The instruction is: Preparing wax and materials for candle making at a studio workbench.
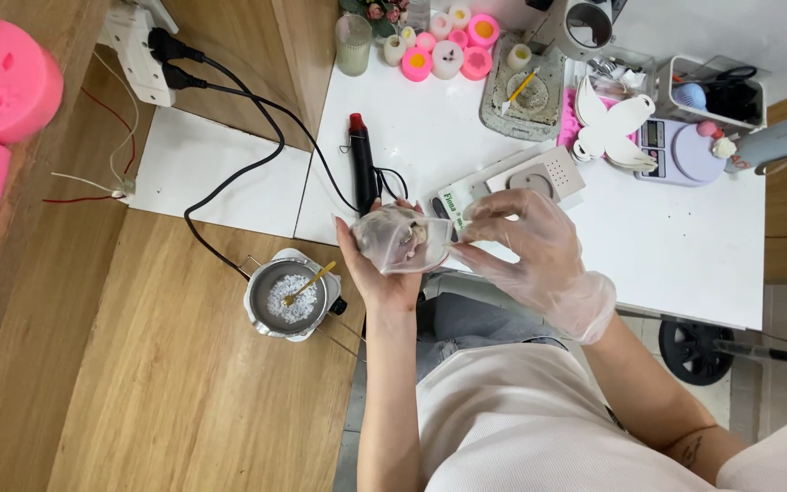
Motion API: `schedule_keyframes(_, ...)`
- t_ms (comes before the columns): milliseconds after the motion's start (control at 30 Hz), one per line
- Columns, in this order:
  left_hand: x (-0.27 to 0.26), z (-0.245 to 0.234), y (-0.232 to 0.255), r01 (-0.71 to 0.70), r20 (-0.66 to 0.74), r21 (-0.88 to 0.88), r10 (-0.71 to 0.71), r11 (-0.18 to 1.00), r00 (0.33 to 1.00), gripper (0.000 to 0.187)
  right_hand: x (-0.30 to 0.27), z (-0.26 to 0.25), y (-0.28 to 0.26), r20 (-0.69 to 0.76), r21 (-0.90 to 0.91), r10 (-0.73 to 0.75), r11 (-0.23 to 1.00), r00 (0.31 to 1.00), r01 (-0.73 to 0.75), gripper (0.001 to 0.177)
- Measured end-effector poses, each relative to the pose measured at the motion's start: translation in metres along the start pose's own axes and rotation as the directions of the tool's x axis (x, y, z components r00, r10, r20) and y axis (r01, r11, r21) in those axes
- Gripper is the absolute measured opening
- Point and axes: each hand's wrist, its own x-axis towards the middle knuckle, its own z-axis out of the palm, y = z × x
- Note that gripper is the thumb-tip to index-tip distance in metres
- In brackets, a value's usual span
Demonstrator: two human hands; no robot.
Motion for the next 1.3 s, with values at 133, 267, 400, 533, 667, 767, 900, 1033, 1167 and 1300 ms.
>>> schedule_keyframes(133,0.002,-0.017,0.0,0.266,0.081,-0.106,-0.258,0.958,0.963,0.07,0.012,-0.012,-0.019,0.022,-0.022,0.024,0.999,0.999,-0.024,0.032)
schedule_keyframes(267,-0.006,-0.009,0.001,0.363,0.143,-0.134,-0.345,0.922,0.928,0.071,0.02,-0.021,-0.028,-0.029,-0.054,0.028,0.998,0.999,-0.03,0.031)
schedule_keyframes(400,-0.01,-0.012,0.0,0.292,0.111,-0.039,-0.286,0.956,0.952,0.067,0.019,-0.026,-0.036,0.035,-0.065,-0.085,0.994,0.996,0.087,0.027)
schedule_keyframes(533,-0.027,0.018,-0.002,0.157,-0.013,0.133,-0.157,0.979,0.988,0.058,0.019,-0.022,-0.052,0.137,-0.212,-0.084,0.971,0.987,0.112,0.023)
schedule_keyframes(667,-0.037,0.036,-0.004,-0.001,-0.098,0.257,0.027,0.966,0.995,0.057,0.014,-0.018,-0.058,0.133,-0.301,0.037,0.953,0.99,0.005,0.023)
schedule_keyframes(767,-0.041,0.04,-0.005,-0.178,0.025,0.286,0.179,0.941,0.984,0.057,0.013,-0.023,-0.057,0.231,-0.282,0.099,0.959,0.968,-0.031,0.046)
schedule_keyframes(900,-0.049,0.061,-0.005,-0.3,0.179,0.234,0.262,0.925,0.948,0.056,0.002,-0.027,-0.038,0.248,-0.189,-0.02,0.98,0.969,0.068,0.05)
schedule_keyframes(1033,-0.051,0.072,-0.015,-0.323,0.257,0.21,0.267,0.923,0.929,0.057,-0.006,-0.03,-0.02,0.16,-0.017,-0.103,0.994,0.982,0.107,0.047)
schedule_keyframes(1167,-0.037,0.069,-0.036,-0.333,0.281,0.181,0.276,0.925,0.919,0.057,-0.011,-0.032,-0.001,0.061,0.023,-0.054,0.998,0.997,0.053,0.046)
schedule_keyframes(1300,-0.022,0.069,-0.061,-0.378,0.281,0.163,0.324,0.911,0.903,0.054,-0.001,-0.044,0.015,0.055,-0.035,0.109,0.994,0.992,-0.107,0.048)
